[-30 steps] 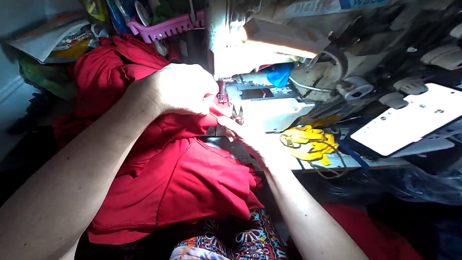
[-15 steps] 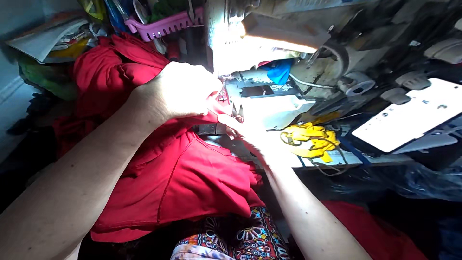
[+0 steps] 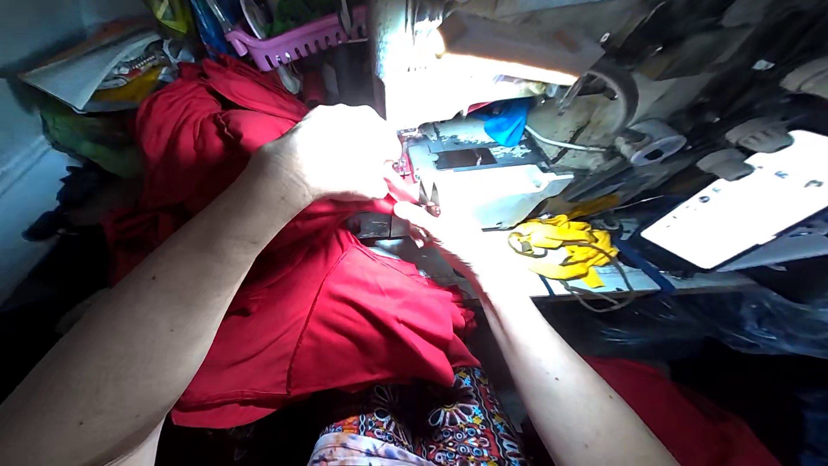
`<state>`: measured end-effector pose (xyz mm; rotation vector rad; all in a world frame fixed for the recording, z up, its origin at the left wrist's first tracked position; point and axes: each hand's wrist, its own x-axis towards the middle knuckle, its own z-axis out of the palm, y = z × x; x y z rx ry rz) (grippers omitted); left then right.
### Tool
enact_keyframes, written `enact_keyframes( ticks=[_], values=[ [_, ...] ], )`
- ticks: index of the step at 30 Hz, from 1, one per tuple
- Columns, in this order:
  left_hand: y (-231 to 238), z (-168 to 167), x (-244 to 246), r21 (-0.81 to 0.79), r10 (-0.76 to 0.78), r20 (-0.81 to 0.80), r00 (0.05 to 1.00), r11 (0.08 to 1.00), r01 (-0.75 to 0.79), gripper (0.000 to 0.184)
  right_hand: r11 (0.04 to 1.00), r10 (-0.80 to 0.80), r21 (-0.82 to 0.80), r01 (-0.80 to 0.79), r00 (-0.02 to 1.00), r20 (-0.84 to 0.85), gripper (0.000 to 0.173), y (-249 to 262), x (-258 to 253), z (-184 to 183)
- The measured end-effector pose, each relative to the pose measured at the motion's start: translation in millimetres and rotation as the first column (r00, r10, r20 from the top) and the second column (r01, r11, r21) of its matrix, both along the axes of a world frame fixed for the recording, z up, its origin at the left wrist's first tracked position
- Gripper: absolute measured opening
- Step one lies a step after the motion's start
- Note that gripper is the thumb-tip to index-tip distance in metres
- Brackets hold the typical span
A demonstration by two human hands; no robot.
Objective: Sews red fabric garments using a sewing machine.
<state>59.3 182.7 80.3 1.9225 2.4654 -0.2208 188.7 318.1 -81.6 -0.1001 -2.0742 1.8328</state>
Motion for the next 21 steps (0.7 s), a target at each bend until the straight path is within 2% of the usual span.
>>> enact_keyframes(
  ticks=[1,3,6,8,12,15,19,21],
  values=[
    [0.8,0.2,-0.5,-0.021,-0.037,0.054,0.998,0.999,0.038,0.019,1.000,0.000,0.009,0.000,1.000,-0.004,0.028,1.1,-0.1,-1.2],
    [2.2,-0.5,-3.2,-0.033,-0.056,0.063,0.996,0.998,0.059,0.019,1.000,-0.010,0.015,0.010,1.000,-0.006,0.028,1.3,-0.2,-1.4],
    [2.7,-1.5,-9.7,-0.033,0.060,-0.029,0.998,0.998,-0.061,0.021,1.000,0.003,-0.016,-0.003,1.000,-0.017,0.025,3.6,-6.3,-4.1],
    [-0.2,-5.0,-16.9,0.011,0.072,-0.037,0.997,0.997,-0.071,0.018,1.000,-0.018,-0.022,0.017,0.999,-0.028,0.023,7.1,-17.9,-7.8],
    [-7.9,-11.8,-18.5,0.090,-0.082,0.165,0.983,0.994,0.068,0.026,0.997,-0.046,0.057,0.047,0.999,-0.025,0.026,0.7,-2.3,-2.6],
    [-15.3,-21.7,-23.3,0.149,-0.166,0.280,0.946,0.980,0.128,0.022,0.991,-0.083,0.103,0.084,0.996,-0.021,0.031,-4.5,6.4,-3.9],
    [-19.3,-38.4,-34.0,0.159,-0.159,0.300,0.941,0.981,0.116,0.023,0.993,-0.081,0.077,0.085,0.995,-0.053,0.028,-2.0,-0.3,-11.7],
    [-19.4,-47.1,-40.0,0.228,-0.133,0.324,0.937,0.972,0.059,0.023,0.995,-0.084,0.041,0.089,0.991,-0.105,0.026,0.0,-11.1,-15.9]
  ],
)
